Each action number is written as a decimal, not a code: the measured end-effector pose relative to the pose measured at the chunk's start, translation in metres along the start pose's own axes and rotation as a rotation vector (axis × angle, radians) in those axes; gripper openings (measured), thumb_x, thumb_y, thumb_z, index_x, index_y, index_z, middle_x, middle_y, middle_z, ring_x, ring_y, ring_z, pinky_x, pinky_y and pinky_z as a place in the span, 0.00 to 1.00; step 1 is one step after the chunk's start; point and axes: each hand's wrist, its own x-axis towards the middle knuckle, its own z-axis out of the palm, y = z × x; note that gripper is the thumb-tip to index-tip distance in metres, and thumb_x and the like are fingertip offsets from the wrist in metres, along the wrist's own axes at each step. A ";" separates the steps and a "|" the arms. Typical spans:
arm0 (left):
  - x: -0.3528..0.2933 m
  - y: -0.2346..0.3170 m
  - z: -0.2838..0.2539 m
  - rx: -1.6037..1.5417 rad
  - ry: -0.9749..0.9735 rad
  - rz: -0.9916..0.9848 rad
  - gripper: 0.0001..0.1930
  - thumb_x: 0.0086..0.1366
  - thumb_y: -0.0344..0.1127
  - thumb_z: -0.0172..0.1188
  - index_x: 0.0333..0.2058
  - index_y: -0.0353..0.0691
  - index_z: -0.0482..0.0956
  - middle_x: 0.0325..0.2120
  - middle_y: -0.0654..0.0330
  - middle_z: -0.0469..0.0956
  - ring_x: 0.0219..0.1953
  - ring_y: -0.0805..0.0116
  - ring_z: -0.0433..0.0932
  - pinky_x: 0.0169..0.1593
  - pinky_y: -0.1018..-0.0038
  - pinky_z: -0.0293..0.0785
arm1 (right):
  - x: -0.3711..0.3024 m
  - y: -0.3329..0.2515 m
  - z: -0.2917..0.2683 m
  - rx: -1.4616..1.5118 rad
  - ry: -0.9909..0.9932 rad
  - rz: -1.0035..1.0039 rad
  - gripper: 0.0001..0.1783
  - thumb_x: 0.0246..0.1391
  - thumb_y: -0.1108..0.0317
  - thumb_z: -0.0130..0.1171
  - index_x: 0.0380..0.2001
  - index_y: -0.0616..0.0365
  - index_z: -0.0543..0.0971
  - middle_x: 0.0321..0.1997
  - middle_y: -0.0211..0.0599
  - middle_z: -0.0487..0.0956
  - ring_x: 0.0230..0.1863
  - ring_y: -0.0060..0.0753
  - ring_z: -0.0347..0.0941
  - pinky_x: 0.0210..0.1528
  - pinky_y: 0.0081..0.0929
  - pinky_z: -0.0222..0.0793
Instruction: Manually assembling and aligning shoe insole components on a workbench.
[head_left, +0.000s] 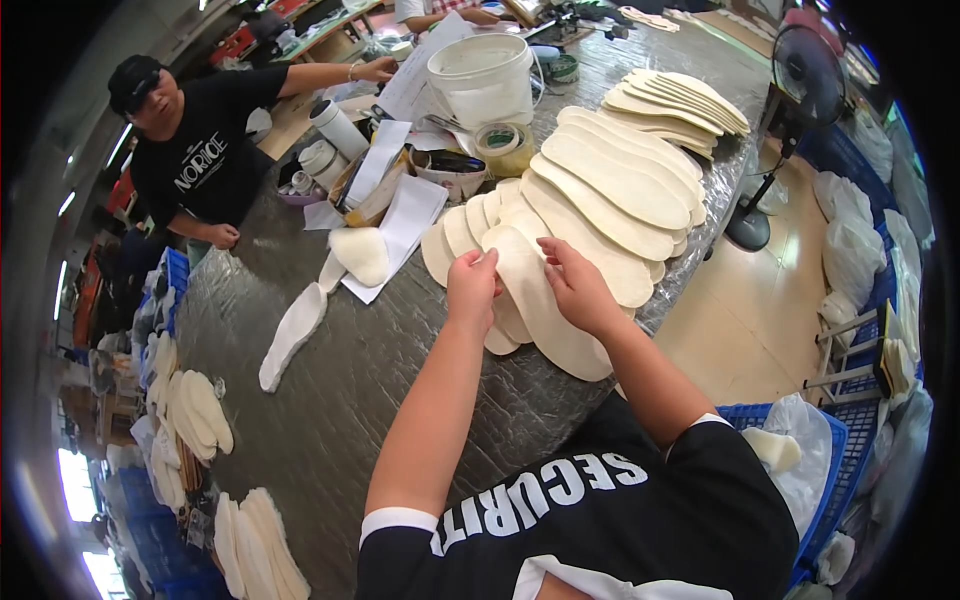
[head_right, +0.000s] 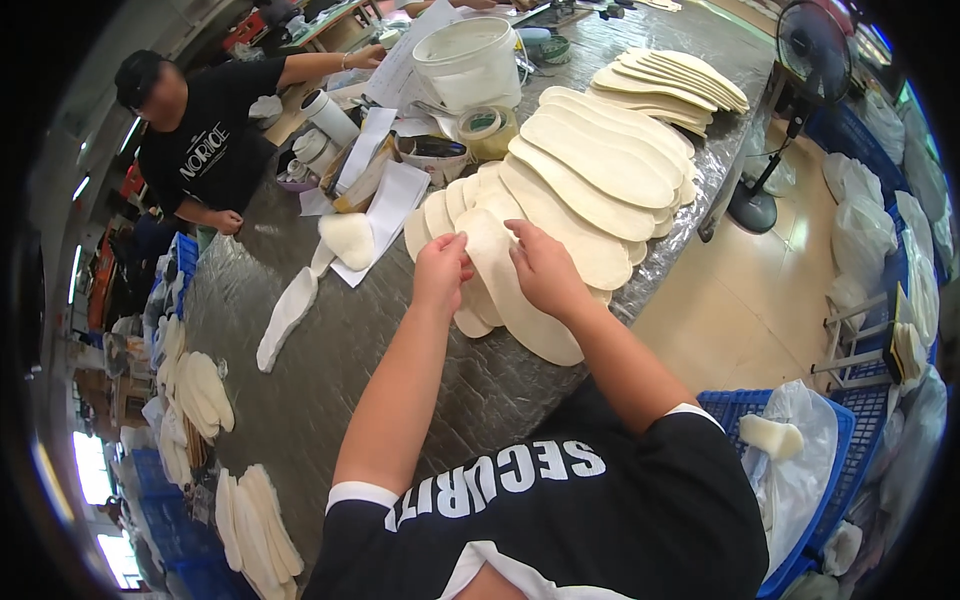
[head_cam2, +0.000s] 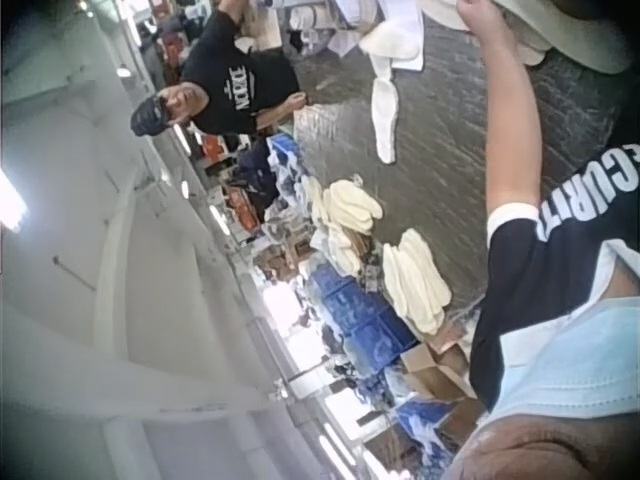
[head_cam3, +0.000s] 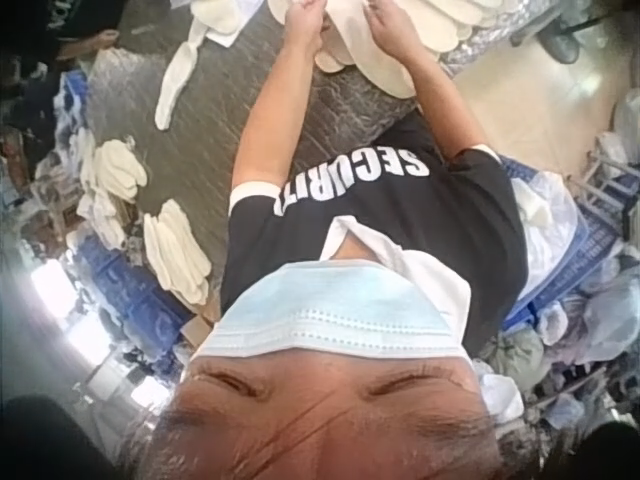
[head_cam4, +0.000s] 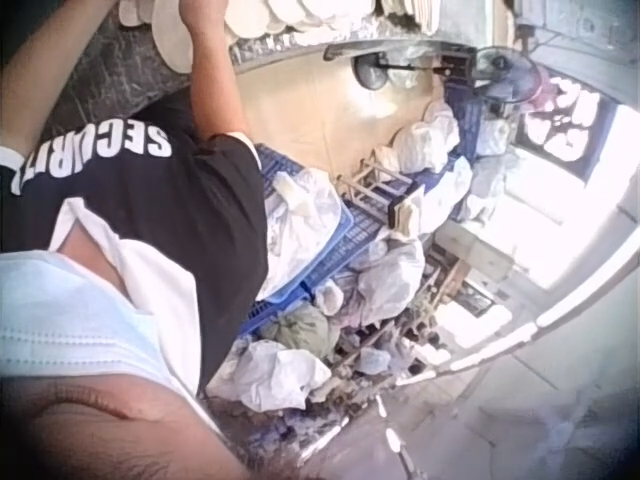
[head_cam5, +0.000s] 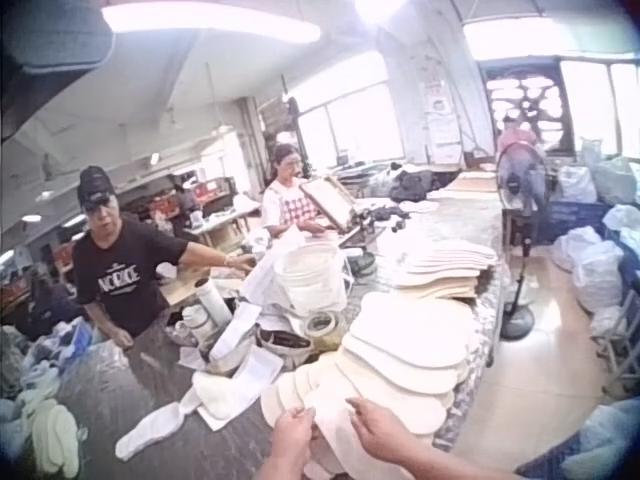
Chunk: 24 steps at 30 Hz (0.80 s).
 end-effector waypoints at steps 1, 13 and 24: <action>0.005 0.003 -0.008 0.036 -0.176 -0.036 0.11 0.65 0.33 0.57 0.43 0.33 0.75 0.31 0.62 0.78 0.30 0.74 0.74 0.33 0.75 0.69 | 0.000 -0.004 -0.001 0.006 -0.006 -0.007 0.20 0.57 0.71 0.52 0.53 0.60 0.70 0.41 0.53 0.78 0.47 0.56 0.74 0.50 0.44 0.68; -0.139 -0.046 -0.156 -0.648 0.118 0.017 0.20 0.64 0.24 0.46 0.56 0.30 0.67 0.52 0.50 0.73 0.56 0.55 0.71 0.60 0.58 0.67 | -0.006 0.005 -0.004 0.123 -0.043 0.106 0.18 0.60 0.68 0.54 0.51 0.63 0.71 0.47 0.59 0.77 0.53 0.55 0.74 0.53 0.35 0.68; -0.285 -0.085 -0.291 0.891 0.567 -0.248 0.24 0.56 0.26 0.53 0.54 0.28 0.68 0.35 0.50 0.78 0.34 0.56 0.80 0.40 0.63 0.78 | -0.018 0.007 0.031 -0.352 0.119 -0.515 0.05 0.48 0.79 0.58 0.30 0.59 0.76 0.35 0.38 0.79 0.49 0.48 0.73 0.52 0.40 0.65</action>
